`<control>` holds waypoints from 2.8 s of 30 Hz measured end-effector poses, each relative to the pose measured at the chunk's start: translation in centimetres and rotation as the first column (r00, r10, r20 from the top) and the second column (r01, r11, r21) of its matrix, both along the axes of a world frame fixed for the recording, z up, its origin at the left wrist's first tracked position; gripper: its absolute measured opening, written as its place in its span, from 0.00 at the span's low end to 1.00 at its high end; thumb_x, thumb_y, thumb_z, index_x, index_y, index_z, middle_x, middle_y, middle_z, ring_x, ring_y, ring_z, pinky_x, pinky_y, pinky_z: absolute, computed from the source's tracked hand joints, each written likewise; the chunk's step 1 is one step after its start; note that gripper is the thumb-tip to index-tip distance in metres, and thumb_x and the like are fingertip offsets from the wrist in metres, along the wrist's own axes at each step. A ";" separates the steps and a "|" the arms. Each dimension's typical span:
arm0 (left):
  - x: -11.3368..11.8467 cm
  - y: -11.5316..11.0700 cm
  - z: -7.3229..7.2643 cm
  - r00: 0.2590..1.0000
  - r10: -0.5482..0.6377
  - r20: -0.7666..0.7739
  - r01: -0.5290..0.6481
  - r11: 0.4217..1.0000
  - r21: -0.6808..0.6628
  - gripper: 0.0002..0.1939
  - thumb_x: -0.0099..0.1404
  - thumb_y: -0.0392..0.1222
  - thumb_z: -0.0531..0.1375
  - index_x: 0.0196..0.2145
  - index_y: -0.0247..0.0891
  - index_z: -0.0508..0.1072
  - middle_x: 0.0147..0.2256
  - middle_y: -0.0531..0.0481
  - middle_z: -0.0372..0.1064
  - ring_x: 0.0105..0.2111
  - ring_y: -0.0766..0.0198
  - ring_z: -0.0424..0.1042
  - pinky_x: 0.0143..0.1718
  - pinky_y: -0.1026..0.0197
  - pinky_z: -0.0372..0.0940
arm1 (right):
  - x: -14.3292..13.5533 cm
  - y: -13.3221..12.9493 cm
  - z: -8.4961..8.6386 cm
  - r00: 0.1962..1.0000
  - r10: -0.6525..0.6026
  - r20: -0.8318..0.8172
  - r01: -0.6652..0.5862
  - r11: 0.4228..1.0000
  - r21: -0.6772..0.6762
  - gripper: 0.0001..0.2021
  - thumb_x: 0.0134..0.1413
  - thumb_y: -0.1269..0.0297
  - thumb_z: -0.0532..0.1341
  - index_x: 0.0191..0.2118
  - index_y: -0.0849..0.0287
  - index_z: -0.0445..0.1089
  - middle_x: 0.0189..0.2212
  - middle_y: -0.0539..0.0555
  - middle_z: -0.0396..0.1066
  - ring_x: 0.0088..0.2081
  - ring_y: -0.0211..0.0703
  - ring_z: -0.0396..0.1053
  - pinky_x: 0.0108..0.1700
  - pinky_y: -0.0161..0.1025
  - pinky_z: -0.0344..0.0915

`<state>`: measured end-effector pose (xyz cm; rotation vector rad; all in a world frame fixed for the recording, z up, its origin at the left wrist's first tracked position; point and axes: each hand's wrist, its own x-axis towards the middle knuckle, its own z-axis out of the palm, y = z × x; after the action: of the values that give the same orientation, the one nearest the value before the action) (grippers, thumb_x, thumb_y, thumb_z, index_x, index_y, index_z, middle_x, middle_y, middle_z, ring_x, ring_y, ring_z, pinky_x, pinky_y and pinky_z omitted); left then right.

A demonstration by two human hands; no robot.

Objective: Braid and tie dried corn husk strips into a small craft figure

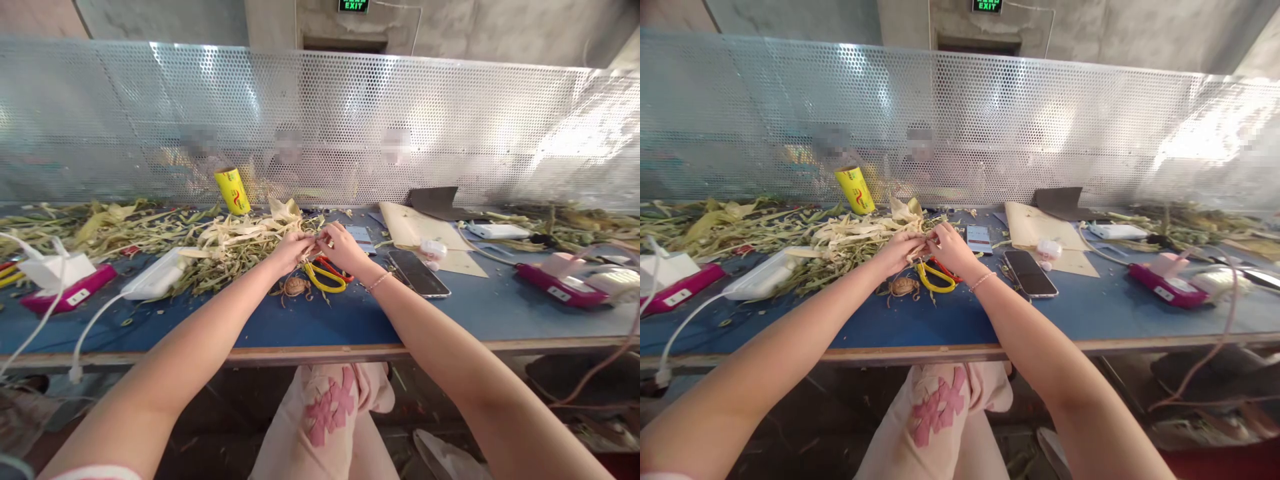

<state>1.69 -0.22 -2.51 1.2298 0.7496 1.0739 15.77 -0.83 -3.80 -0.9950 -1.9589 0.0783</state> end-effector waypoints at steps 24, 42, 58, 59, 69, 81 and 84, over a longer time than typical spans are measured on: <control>-0.4 0.4 -0.3 0.999 0.008 0.043 -0.009 1.000 0.029 0.06 0.46 0.34 0.64 0.23 0.28 0.73 0.22 0.49 0.70 0.25 0.71 0.69 0.33 0.65 0.64 | 0.4 -0.3 0.6 0.999 0.022 0.048 -0.024 0.998 0.049 0.05 0.49 0.74 0.55 0.30 0.59 0.67 0.30 0.54 0.66 0.33 0.39 0.65 0.37 0.38 0.64; -0.2 0.9 -0.9 0.991 0.132 -0.031 -0.122 0.964 0.235 0.08 0.49 0.39 0.63 0.21 0.32 0.70 0.14 0.56 0.59 0.16 0.75 0.58 0.23 0.68 0.58 | 0.1 -0.2 0.7 0.989 -0.019 -0.149 0.011 0.999 -0.052 0.04 0.45 0.72 0.57 0.27 0.59 0.69 0.27 0.52 0.69 0.32 0.38 0.65 0.36 0.38 0.63; -0.2 0.3 -0.4 0.943 0.288 -0.164 -0.214 0.907 0.362 0.08 0.49 0.40 0.61 0.27 0.32 0.73 0.22 0.52 0.69 0.22 0.71 0.64 0.27 0.66 0.59 | 0.2 -0.5 1.0 0.984 -0.006 -0.180 -0.003 0.999 -0.046 0.06 0.48 0.66 0.56 0.26 0.59 0.68 0.26 0.52 0.67 0.30 0.38 0.64 0.33 0.37 0.62; -0.2 0.2 -0.4 0.941 0.294 -0.169 -0.215 0.904 0.370 0.08 0.49 0.39 0.60 0.28 0.32 0.73 0.22 0.51 0.69 0.23 0.70 0.65 0.28 0.65 0.60 | 0.2 -0.5 1.1 0.982 -0.009 -0.188 -0.002 0.998 -0.057 0.06 0.48 0.66 0.56 0.25 0.59 0.68 0.26 0.52 0.67 0.30 0.37 0.63 0.33 0.37 0.62; -0.2 0.5 -0.5 0.934 0.313 -0.174 -0.224 0.890 0.398 0.09 0.49 0.39 0.61 0.28 0.33 0.74 0.27 0.48 0.72 0.28 0.66 0.69 0.34 0.62 0.63 | 0.1 -0.3 1.1 0.972 -0.028 -0.235 0.004 0.995 -0.104 0.03 0.44 0.68 0.59 0.23 0.59 0.67 0.25 0.51 0.67 0.29 0.37 0.63 0.35 0.38 0.62; -0.1 0.6 -0.8 0.929 0.317 -0.192 -0.213 0.880 0.425 0.11 0.50 0.43 0.60 0.29 0.33 0.75 0.23 0.51 0.69 0.22 0.69 0.64 0.26 0.66 0.58 | 0.0 0.1 0.9 0.961 -0.040 -0.274 -0.016 0.980 -0.200 0.05 0.42 0.64 0.60 0.23 0.59 0.65 0.24 0.50 0.67 0.27 0.36 0.63 0.33 0.37 0.62; -0.1 0.3 -0.6 0.922 0.327 -0.205 -0.213 0.874 0.437 0.11 0.50 0.44 0.60 0.28 0.34 0.75 0.22 0.52 0.68 0.21 0.70 0.61 0.25 0.66 0.56 | 0.0 -0.1 1.0 0.970 -0.032 -0.241 -0.008 0.986 -0.166 0.04 0.44 0.66 0.59 0.23 0.59 0.64 0.24 0.51 0.67 0.27 0.36 0.63 0.34 0.38 0.62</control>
<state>1.60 0.12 -3.10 1.6915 0.9644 1.3565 15.75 -0.94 -2.75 -1.0519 -1.7419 0.3464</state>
